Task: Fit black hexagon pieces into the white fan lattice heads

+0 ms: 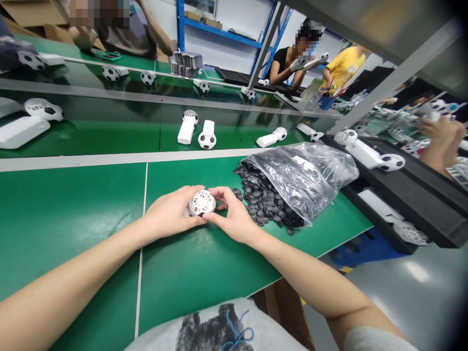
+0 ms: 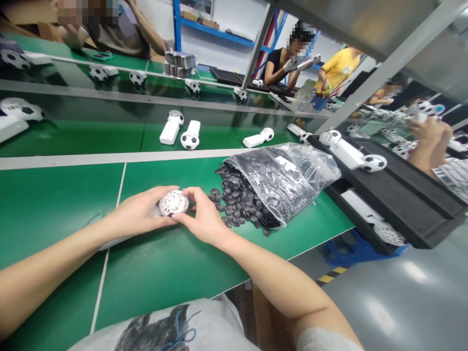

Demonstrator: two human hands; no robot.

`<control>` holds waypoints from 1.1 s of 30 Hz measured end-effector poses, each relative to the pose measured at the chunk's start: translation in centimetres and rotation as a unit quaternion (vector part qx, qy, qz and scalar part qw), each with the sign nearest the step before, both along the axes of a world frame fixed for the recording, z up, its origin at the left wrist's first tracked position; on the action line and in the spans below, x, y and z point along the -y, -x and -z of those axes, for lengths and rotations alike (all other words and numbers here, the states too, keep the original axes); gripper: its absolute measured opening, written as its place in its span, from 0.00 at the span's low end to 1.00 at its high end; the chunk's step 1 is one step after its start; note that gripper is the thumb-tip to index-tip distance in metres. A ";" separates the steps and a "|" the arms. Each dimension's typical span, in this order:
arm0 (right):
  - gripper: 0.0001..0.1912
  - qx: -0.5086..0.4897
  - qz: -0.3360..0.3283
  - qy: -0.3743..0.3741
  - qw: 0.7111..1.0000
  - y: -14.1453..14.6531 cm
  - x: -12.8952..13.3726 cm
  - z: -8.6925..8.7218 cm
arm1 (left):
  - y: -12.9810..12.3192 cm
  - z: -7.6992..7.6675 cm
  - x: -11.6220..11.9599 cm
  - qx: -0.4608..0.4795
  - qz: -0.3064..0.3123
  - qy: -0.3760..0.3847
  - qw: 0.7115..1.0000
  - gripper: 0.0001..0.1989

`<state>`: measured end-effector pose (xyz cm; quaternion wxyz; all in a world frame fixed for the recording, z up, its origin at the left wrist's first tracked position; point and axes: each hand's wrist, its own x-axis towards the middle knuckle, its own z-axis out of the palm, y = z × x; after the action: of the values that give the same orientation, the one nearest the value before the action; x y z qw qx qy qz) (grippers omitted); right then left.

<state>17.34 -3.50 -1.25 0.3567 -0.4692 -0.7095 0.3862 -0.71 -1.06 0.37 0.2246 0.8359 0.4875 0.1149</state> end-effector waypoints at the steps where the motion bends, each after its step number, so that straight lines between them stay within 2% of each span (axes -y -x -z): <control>1: 0.21 0.010 0.006 -0.008 1.000 0.1 0.1 0.0 | 0.0 -0.1 0.0 -0.001 -0.002 -0.001 1.000 0.33; 5: 0.20 0.032 0.009 -0.033 0.999 -0.5 -0.4 -0.2 | -0.1 -0.2 0.3 -0.011 -0.018 -0.012 1.000 0.31; 7: 0.14 0.062 0.011 -0.053 0.997 -2.0 -1.3 -0.3 | 0.0 0.0 0.3 -0.020 -0.022 -0.006 1.000 0.33; 9: 0.05 0.127 0.052 -0.095 0.986 -4.1 -2.4 -0.5 | 0.0 0.2 0.1 -0.031 -0.024 0.004 0.999 0.35; 12: 0.04 0.255 0.100 -0.131 0.953 -7.0 -3.8 -0.4 | 0.0 0.4 -0.2 -0.046 -0.030 0.005 0.998 0.35; 16: 0.07 0.387 0.046 -0.167 0.906 -7.8 -3.8 0.3 | -0.1 0.1 -0.5 -0.062 -0.018 -0.013 0.998 0.31; 21: 0.15 0.532 -0.026 -0.233 0.814 -6.6 -2.2 0.6 | 0.4 -0.1 -0.8 -0.097 0.001 -0.048 0.994 0.31; 23: 0.17 0.548 -0.043 -0.234 0.802 -6.6 -2.0 0.5 | 0.6 -0.1 -1.0 -0.099 0.008 -0.048 0.994 0.31; 26: 0.14 0.521 -0.039 -0.211 0.826 -7.2 -2.4 0.1 | 0.7 -0.3 -1.1 -0.097 0.033 -0.046 0.994 0.31; 31: 0.09 0.375 0.041 -0.144 0.915 -7.6 -2.9 -0.9 | 0.5 -0.9 -0.7 -0.126 0.019 -0.048 0.991 0.33; 33: 0.06 0.309 0.050 -0.116 0.943 -7.1 -2.6 -1.4 | 0.4 -1.0 -0.6 -0.135 0.019 -0.063 0.989 0.33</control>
<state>24.42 -0.90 0.20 0.1901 -0.5558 -0.8005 0.1191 -1.06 -0.50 1.34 0.1060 0.8652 0.4894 0.0271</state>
